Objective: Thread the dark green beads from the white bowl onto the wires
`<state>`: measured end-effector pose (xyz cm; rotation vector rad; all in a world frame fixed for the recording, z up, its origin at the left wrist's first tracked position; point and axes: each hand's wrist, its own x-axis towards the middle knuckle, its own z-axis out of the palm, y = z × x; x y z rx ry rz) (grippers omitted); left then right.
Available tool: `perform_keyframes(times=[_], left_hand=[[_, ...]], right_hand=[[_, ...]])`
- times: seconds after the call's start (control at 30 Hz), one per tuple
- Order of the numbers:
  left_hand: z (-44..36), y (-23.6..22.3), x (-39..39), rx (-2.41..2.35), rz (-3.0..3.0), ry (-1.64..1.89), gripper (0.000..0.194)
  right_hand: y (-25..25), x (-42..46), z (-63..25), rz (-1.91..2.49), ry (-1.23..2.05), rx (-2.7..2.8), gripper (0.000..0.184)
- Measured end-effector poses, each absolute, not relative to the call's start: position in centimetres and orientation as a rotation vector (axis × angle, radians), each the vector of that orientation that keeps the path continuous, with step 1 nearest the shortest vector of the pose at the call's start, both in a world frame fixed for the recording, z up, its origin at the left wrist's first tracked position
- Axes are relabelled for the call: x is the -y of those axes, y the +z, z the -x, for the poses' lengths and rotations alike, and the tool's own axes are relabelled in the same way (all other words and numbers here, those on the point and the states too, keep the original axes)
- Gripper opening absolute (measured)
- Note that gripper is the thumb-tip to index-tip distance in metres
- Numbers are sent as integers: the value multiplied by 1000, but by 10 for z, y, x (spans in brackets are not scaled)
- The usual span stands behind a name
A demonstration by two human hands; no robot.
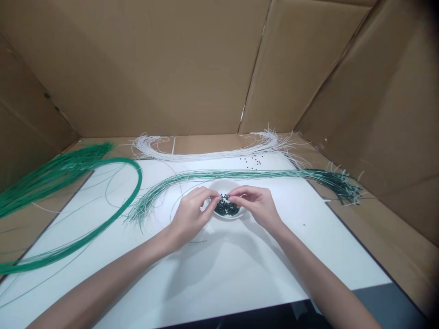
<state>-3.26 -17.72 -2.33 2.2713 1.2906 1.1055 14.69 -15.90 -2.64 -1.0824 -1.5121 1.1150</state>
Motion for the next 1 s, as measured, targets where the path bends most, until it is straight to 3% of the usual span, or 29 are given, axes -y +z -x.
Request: perform_keyframes(times=[0.63,0.9,1.0], left_hand=[[33,-25,176,-1302,-2223,1034,11],[33,-21,176,-1305,-2258,1061,12],[31,-22,179,-1220,-2293,1043,23]], right_hand=[[-27,162,-145,1111,759,1770,7],[-26,161,-146,1079,777,1881,6],[-28,163,-145,1030,760,1934,6]])
